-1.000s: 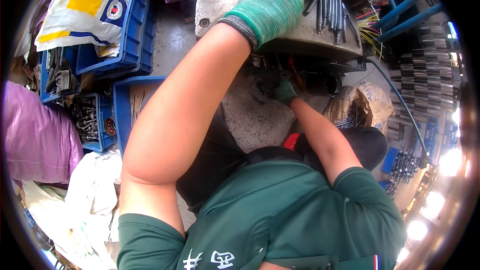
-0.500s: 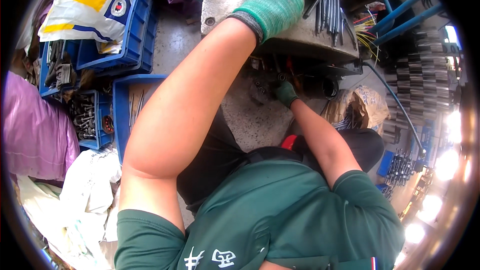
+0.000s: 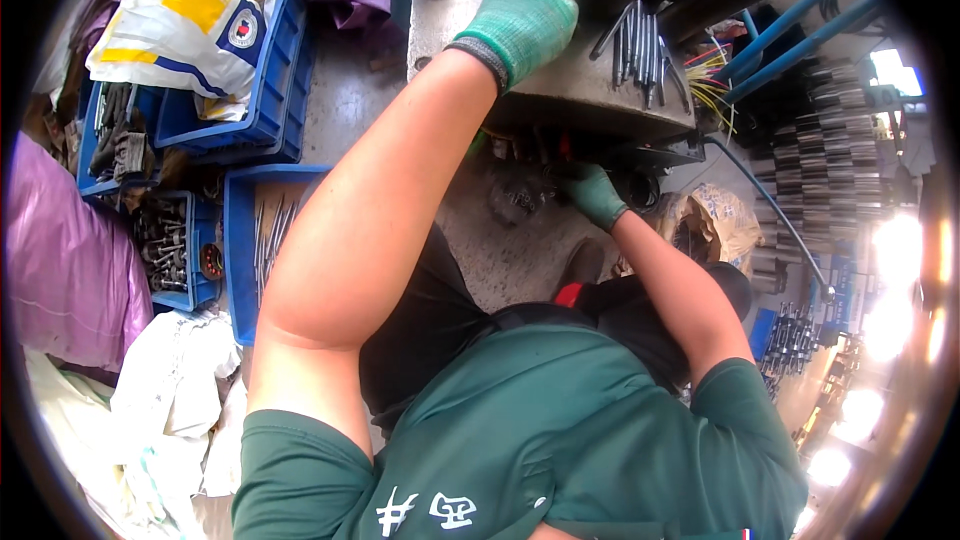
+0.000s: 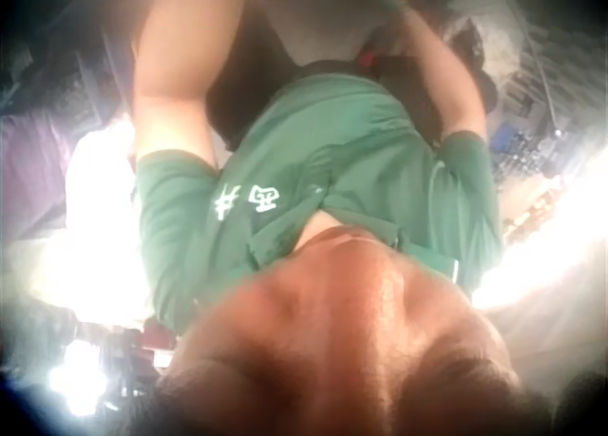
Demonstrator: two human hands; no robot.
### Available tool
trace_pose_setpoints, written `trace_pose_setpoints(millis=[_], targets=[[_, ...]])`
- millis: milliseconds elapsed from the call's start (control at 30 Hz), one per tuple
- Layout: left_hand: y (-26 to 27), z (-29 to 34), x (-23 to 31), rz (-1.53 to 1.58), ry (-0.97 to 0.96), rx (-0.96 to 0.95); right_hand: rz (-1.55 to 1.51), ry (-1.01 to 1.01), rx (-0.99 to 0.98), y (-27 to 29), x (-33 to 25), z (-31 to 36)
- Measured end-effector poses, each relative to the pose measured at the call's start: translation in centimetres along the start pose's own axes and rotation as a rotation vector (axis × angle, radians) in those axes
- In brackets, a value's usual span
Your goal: The person installs clips onto metal rods using pliers, sets the finished rods aside on a stand, and retrieves more metal rods from a container.
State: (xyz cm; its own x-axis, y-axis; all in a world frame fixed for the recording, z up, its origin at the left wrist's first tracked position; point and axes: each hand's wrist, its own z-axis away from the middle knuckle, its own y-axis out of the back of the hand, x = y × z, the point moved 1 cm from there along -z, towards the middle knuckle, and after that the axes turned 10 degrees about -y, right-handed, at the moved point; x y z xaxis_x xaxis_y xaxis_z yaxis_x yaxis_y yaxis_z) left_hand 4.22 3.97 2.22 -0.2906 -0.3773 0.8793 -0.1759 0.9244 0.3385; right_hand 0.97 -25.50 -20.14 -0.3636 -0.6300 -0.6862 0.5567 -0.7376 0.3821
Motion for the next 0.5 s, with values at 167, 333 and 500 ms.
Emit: trace_pose_setpoints(millis=[167, 333, 500], targets=[[1.2, 0.2, 0.5, 0.131, 0.041, 0.052, -0.122, 0.049, -0.049, 3.2, -8.1, 7.6], [1.8, 0.4, 1.5, 0.513, 0.118, 0.181, -0.243, 0.200, -0.043, 7.0, -15.7, 12.4], [2.5, -0.4, -0.6, 0.710, 0.150, 0.246, -0.231, 0.385, 0.064, 7.9, -22.1, 10.4]])
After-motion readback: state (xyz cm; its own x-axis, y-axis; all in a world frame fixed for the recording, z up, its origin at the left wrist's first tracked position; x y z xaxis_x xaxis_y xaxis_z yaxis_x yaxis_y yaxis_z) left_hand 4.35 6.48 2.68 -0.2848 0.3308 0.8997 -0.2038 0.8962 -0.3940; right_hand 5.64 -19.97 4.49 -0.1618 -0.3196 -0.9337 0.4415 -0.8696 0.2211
